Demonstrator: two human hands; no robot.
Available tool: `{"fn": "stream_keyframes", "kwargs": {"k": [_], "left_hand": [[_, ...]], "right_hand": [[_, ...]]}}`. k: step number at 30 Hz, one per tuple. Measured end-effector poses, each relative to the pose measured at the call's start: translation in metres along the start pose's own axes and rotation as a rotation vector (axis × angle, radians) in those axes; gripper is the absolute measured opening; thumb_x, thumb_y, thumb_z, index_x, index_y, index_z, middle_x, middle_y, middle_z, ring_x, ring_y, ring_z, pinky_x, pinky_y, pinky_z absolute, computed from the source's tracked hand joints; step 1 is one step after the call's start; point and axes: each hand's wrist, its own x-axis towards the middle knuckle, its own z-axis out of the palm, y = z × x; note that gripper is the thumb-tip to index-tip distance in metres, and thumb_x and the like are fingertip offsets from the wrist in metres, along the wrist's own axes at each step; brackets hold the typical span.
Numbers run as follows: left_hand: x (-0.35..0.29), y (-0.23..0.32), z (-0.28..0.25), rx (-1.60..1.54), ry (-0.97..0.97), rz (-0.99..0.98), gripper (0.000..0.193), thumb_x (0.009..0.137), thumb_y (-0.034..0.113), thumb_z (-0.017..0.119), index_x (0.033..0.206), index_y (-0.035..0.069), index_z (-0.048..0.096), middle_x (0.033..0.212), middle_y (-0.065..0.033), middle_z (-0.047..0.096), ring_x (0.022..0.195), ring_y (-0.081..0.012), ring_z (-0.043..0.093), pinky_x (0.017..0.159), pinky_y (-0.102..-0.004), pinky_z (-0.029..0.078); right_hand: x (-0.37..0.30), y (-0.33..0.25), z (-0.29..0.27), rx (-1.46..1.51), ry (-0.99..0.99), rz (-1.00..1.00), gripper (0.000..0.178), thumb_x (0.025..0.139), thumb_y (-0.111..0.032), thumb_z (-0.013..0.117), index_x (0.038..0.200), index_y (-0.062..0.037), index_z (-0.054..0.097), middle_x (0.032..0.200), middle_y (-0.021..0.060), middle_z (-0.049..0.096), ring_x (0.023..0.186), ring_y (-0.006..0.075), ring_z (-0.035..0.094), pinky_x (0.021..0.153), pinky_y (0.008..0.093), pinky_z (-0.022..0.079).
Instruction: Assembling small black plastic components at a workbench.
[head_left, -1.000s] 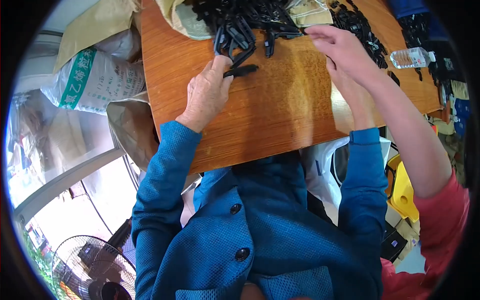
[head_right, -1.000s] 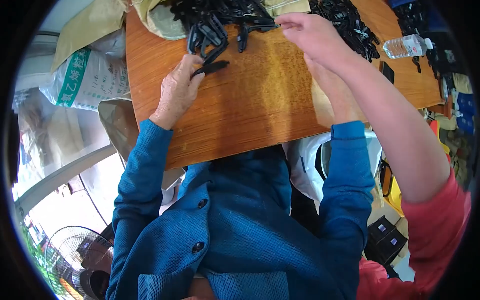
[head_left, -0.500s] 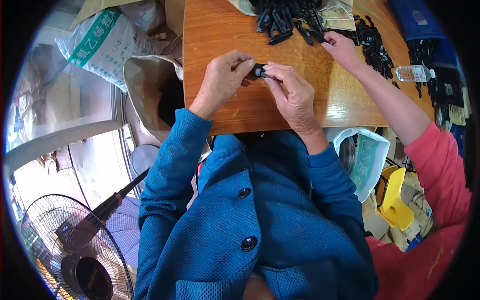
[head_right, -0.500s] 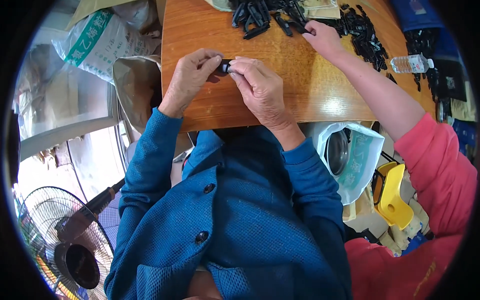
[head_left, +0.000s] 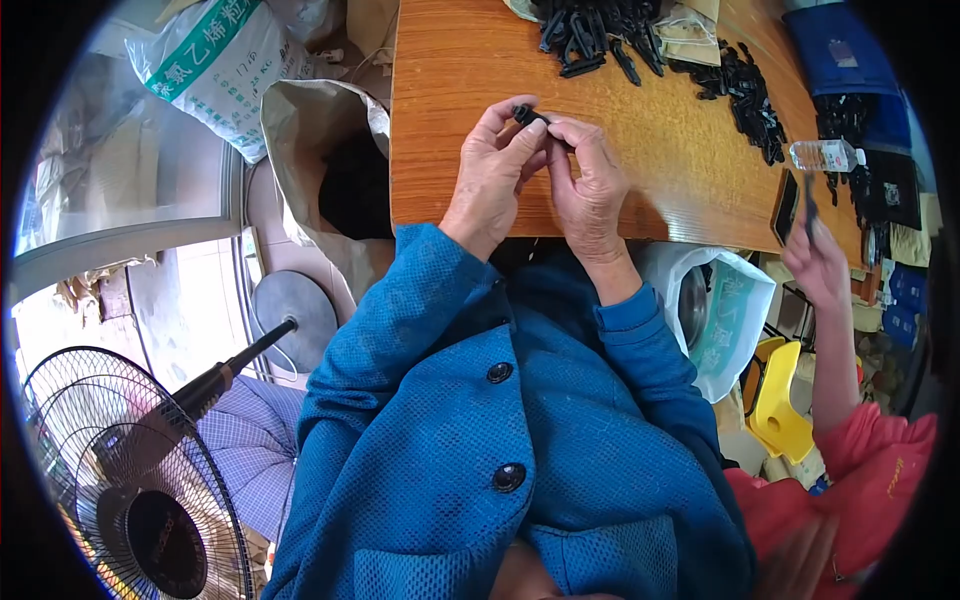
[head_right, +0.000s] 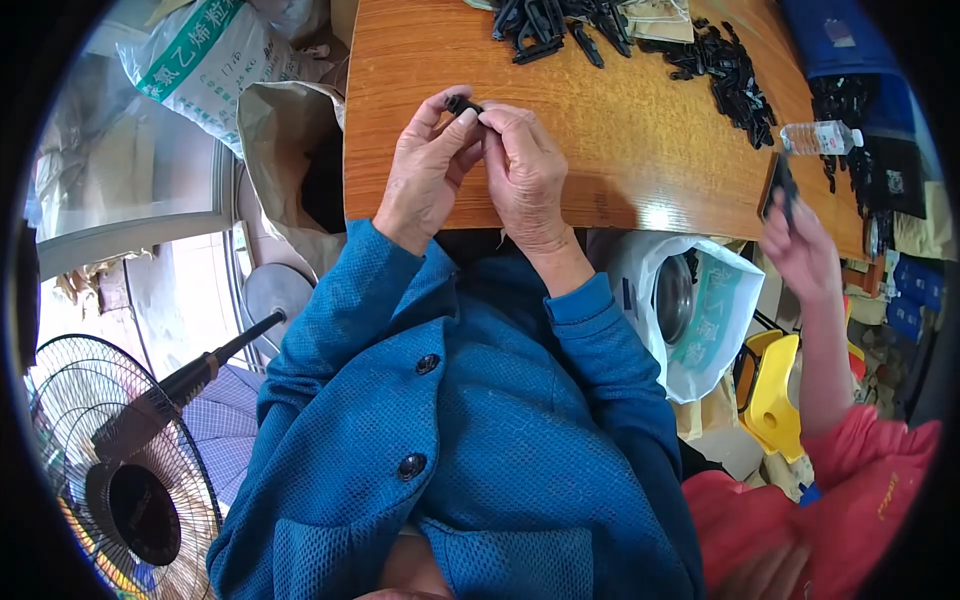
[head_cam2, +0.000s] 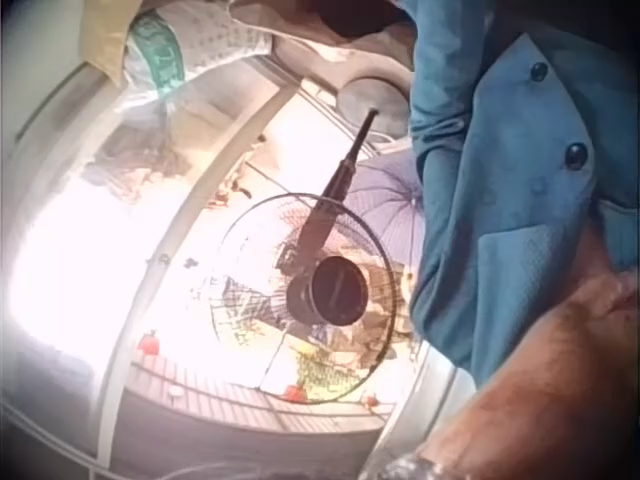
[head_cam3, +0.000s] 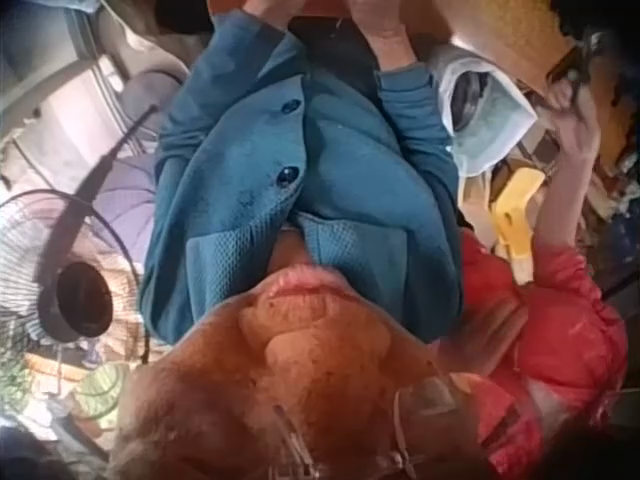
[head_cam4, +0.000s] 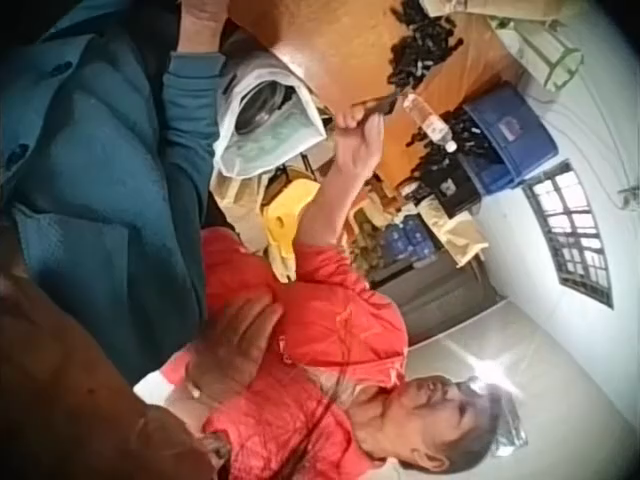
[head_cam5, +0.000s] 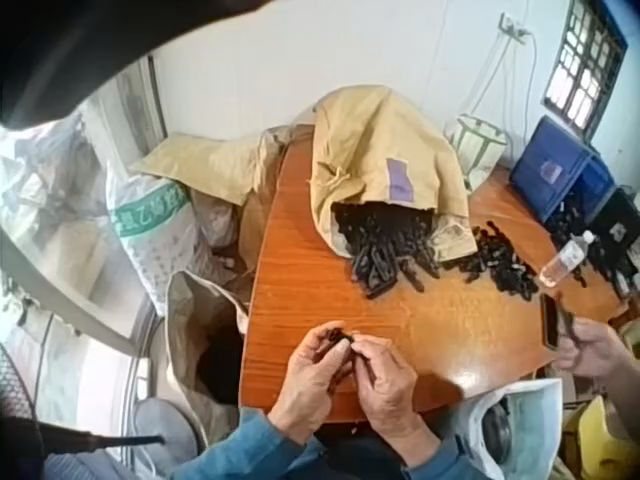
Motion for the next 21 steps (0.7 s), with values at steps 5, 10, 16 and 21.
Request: {"fn": "stream_keyframes", "kwargs": {"k": [5, 10, 16, 21], "left_hand": [[0.004, -0.005, 0.003, 0.007, 0.094, 0.008, 0.020, 0.091, 0.008, 0.060, 0.110, 0.004, 0.056, 0.098, -0.0035, 0.060, 0.088, -0.0120, 0.062, 0.076, -0.0230, 0.053], [0.011, 0.000, 0.000, 0.155, 0.015, 0.125, 0.022, 0.090, 0.007, 0.059, 0.110, -0.001, 0.056, 0.099, -0.0053, 0.063, 0.089, -0.0118, 0.060, 0.076, -0.0239, 0.051], [0.020, 0.015, 0.012, 0.448, -0.177, 0.178, 0.028, 0.092, 0.012, 0.058, 0.117, -0.001, 0.055, 0.109, -0.0108, 0.065, 0.096, -0.0137, 0.059, 0.088, -0.0267, 0.046], [0.036, 0.008, 0.015, 0.506, -0.222, 0.150, 0.026, 0.092, 0.013, 0.058, 0.113, -0.001, 0.056, 0.105, -0.0097, 0.065, 0.095, -0.0132, 0.059, 0.088, -0.0268, 0.045]], "right_hand": [[-0.003, 0.002, 0.004, -0.033, -0.009, 0.018, 0.021, 0.076, 0.010, 0.064, 0.094, -0.0015, 0.062, 0.092, 0.0137, 0.065, 0.085, 0.0274, 0.064, 0.072, 0.0331, 0.053], [-0.004, 0.006, 0.002, 0.098, -0.041, 0.253, 0.027, 0.081, -0.002, 0.067, 0.105, -0.0012, 0.057, 0.096, 0.0108, 0.063, 0.085, 0.0227, 0.062, 0.072, 0.0298, 0.050], [0.005, 0.018, -0.016, 0.745, -0.251, 0.779, 0.038, 0.091, -0.022, 0.063, 0.114, 0.0042, 0.050, 0.093, 0.0068, 0.059, 0.082, 0.0109, 0.057, 0.072, 0.0232, 0.047], [0.005, 0.027, -0.022, 0.772, -0.211, 0.827, 0.029, 0.091, -0.019, 0.063, 0.108, 0.0029, 0.054, 0.088, 0.0057, 0.061, 0.079, 0.0087, 0.059, 0.069, 0.0215, 0.047]]}}
